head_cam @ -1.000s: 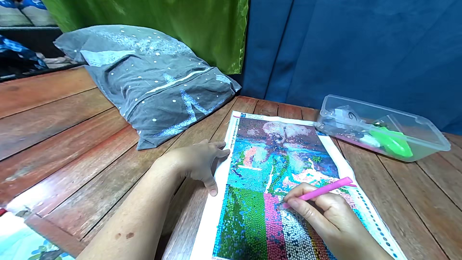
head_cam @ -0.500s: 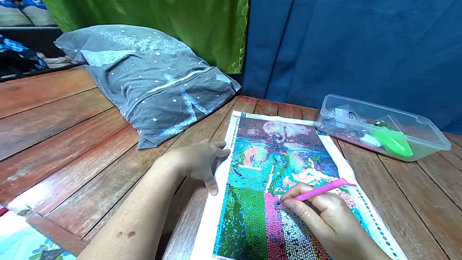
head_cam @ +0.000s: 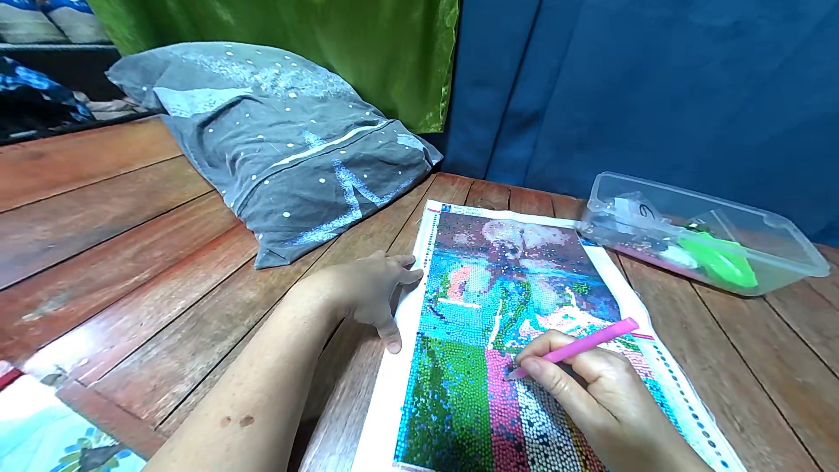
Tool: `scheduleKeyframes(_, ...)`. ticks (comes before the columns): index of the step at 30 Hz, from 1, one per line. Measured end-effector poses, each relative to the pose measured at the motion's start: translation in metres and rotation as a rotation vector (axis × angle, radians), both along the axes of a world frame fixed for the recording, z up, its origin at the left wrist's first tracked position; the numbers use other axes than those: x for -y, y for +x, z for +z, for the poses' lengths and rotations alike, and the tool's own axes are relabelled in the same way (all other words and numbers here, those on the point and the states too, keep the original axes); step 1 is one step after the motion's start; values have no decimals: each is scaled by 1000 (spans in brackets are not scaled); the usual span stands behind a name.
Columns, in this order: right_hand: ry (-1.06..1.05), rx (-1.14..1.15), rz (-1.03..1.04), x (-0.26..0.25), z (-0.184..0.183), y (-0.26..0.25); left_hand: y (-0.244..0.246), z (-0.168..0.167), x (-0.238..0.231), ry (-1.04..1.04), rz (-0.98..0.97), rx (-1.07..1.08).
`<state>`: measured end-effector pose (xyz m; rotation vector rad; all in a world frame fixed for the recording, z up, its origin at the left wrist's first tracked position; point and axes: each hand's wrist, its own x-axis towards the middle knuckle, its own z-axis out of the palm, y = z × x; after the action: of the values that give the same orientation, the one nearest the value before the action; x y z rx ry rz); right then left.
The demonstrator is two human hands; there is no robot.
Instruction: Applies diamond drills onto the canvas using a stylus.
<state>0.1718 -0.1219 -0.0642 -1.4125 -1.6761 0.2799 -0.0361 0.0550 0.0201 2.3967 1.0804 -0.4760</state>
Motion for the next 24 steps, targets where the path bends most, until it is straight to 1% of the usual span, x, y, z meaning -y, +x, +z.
scheduleKeyframes(9, 21, 55, 6, -1, 0, -2, 1, 1, 1, -4, 5, -7)
scheduleKeyframes(14, 102, 170, 20, -3, 2, -7, 1, 1, 1, -6, 9, -1)
scheduleKeyframes(16, 111, 169, 31, -3, 2, -6, 0, 0, 0, -6, 8, 12)
scheduleKeyframes(20, 34, -1, 17, 1, 3, -1, -1, -1, 0, -3, 11, 23)
scheduleKeyframes(24, 7, -183, -1, 5, 7, 5, -1, -1, -1, 2, -5, 25)
